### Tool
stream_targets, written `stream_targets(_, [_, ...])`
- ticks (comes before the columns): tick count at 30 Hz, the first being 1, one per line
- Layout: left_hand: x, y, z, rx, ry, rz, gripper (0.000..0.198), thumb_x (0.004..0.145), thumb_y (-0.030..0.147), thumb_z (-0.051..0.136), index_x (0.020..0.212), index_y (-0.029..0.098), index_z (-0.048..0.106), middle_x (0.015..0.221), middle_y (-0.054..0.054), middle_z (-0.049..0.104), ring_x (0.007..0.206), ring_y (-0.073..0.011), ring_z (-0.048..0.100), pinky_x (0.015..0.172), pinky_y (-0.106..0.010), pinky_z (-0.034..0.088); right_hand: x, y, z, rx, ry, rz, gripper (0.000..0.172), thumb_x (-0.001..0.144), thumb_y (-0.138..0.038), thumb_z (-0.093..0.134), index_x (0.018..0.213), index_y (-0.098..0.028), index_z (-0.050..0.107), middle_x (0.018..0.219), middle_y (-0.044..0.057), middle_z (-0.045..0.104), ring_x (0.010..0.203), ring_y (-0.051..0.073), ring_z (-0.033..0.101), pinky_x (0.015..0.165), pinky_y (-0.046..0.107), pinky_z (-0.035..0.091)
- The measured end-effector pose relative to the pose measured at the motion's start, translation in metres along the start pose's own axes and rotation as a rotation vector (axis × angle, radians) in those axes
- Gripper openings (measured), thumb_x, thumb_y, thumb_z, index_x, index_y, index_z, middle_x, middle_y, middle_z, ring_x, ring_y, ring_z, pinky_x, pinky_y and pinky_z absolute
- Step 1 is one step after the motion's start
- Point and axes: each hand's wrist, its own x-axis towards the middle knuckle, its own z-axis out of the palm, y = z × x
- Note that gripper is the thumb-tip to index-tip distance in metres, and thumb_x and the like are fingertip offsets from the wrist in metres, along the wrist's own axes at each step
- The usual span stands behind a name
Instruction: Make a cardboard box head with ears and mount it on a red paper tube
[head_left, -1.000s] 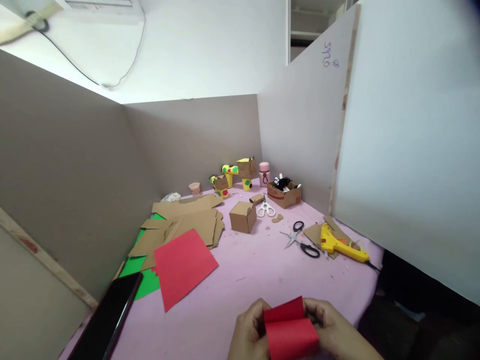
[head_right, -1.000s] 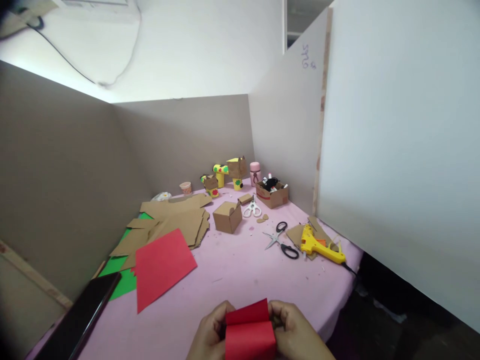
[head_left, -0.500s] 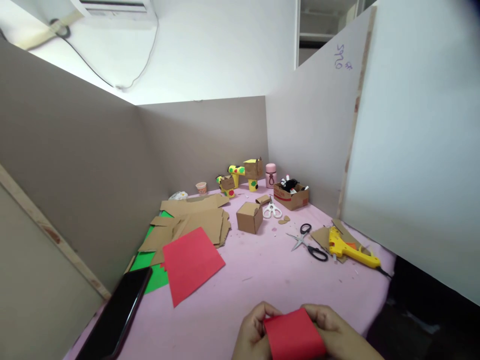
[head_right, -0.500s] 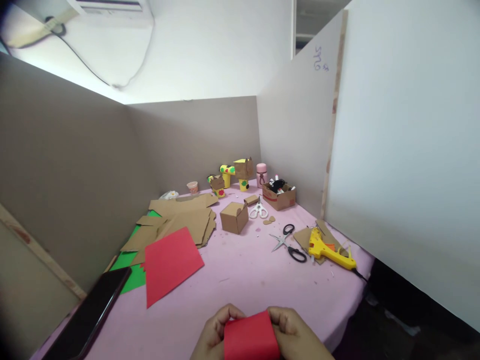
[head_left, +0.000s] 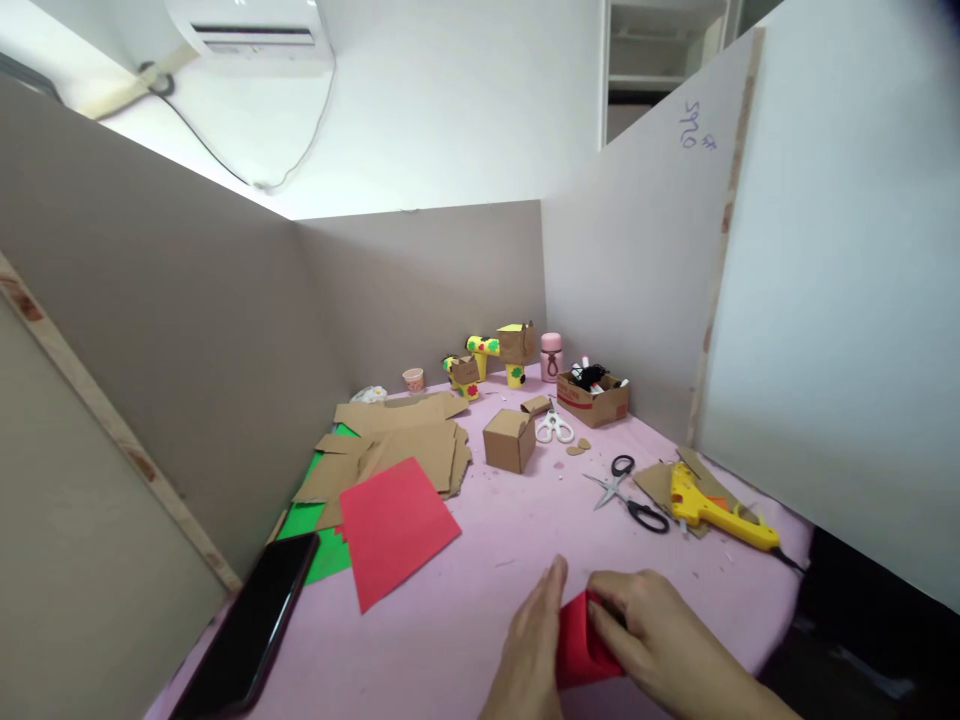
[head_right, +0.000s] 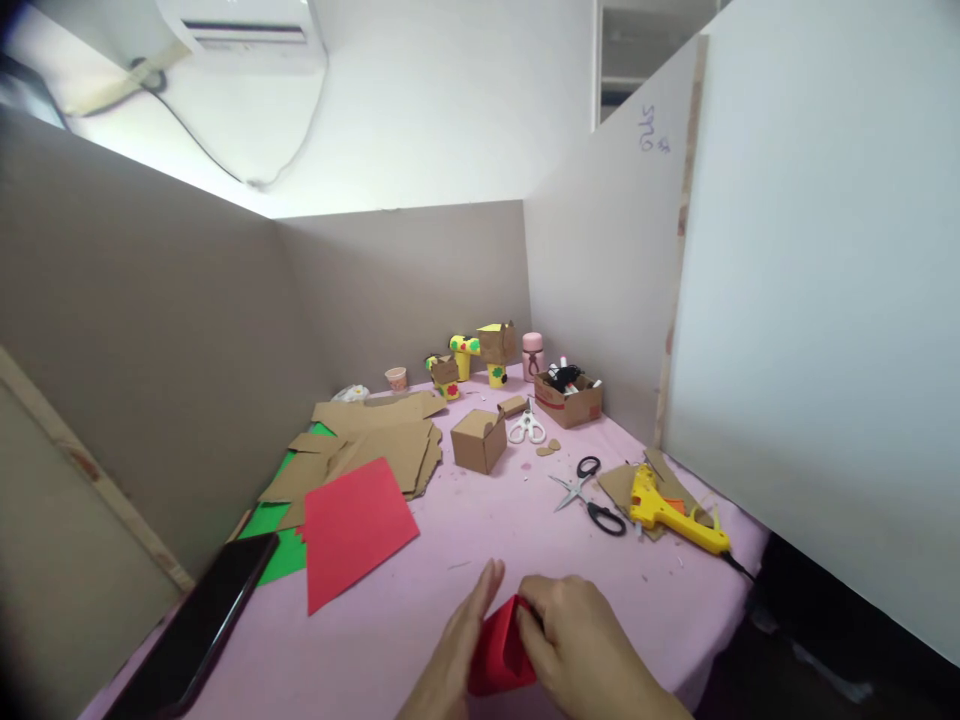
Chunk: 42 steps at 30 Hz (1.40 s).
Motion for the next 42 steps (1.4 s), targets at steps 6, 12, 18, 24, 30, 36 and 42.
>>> stream_targets(6, [0.009, 0.016, 0.005, -0.207, -0.067, 0.017, 0.072, 0.056, 0.037, 0.079, 0.122, 0.02, 0.057, 0.118, -0.009, 0.064, 0.11, -0.0306, 0.056, 0.094, -0.037, 0.043, 0.0, -0.014, 0.002, -0.375, -0.14, -0.056, 0.023, 0.078, -0.016, 0.043, 0.074, -0.018, 0.066, 0.071, 0.007, 0.074, 0.06, 0.02, 0.065, 0.053, 0.025, 0.035])
stream_targets(12, [-0.005, 0.004, -0.007, -0.016, 0.039, 0.088, 0.074, 0.06, 0.046, 0.077, 0.126, 0.024, 0.053, 0.137, -0.013, 0.049, 0.125, -0.032, 0.044, 0.104, -0.041, 0.032, 0.004, -0.03, -0.006, -0.668, -0.253, -0.045, 0.024, 0.077, -0.011, 0.046, 0.084, -0.016, 0.069, 0.081, 0.011, 0.076, 0.07, 0.025, 0.07, 0.051, 0.027, 0.031])
stream_targets(18, [0.001, 0.028, -0.036, 0.648, -0.147, 0.431, 0.031, 0.077, 0.039, 0.065, 0.106, 0.03, 0.066, 0.143, -0.01, 0.041, 0.129, -0.0319, 0.039, 0.109, -0.05, 0.017, 0.009, -0.04, -0.003, -0.75, -0.342, -0.104, 0.017, 0.074, -0.016, 0.056, 0.083, -0.014, 0.07, 0.081, 0.013, 0.076, 0.075, 0.029, 0.071, 0.05, 0.028, 0.033])
stream_targets(24, [0.003, 0.066, -0.042, 0.745, -0.242, 0.522, 0.022, 0.072, 0.043, 0.067, 0.086, 0.027, 0.073, 0.121, -0.009, 0.064, 0.11, -0.0274, 0.058, 0.098, -0.04, 0.035, 0.005, -0.039, 0.001, -0.792, -0.413, -0.17, 0.018, 0.073, -0.019, 0.06, 0.085, -0.013, 0.071, 0.085, 0.016, 0.075, 0.077, 0.032, 0.071, 0.057, 0.029, 0.044])
stream_targets(30, [-0.01, 0.063, -0.036, 0.554, -0.246, 0.315, 0.024, 0.081, 0.043, 0.058, 0.094, 0.029, 0.073, 0.138, -0.007, 0.049, 0.118, -0.028, 0.052, 0.095, -0.039, 0.038, 0.003, -0.032, -0.002, -0.777, -0.377, -0.162, 0.022, 0.07, -0.018, 0.061, 0.089, -0.013, 0.071, 0.082, 0.015, 0.076, 0.075, 0.03, 0.072, 0.055, 0.028, 0.043])
stream_targets(36, [-0.013, 0.06, -0.039, 0.438, -0.27, 0.241, 0.021, 0.079, 0.035, 0.063, 0.097, 0.034, 0.072, 0.143, -0.003, 0.041, 0.124, -0.028, 0.047, 0.1, -0.04, 0.036, 0.003, -0.032, -0.003, -0.709, -0.355, -0.169, 0.014, 0.067, -0.018, 0.062, 0.077, -0.014, 0.071, 0.075, 0.013, 0.076, 0.069, 0.029, 0.072, 0.05, 0.027, 0.036])
stream_targets(42, [-0.013, 0.022, -0.024, 0.131, -0.104, 0.044, 0.103, 0.052, 0.047, 0.081, 0.139, 0.021, 0.032, 0.148, -0.019, 0.029, 0.134, -0.0339, 0.029, 0.108, -0.048, 0.023, 0.0, -0.03, -0.017, -0.586, -0.234, -0.188, 0.021, 0.08, -0.012, 0.046, 0.079, -0.015, 0.067, 0.074, 0.01, 0.075, 0.067, 0.023, 0.07, 0.051, 0.027, 0.032])
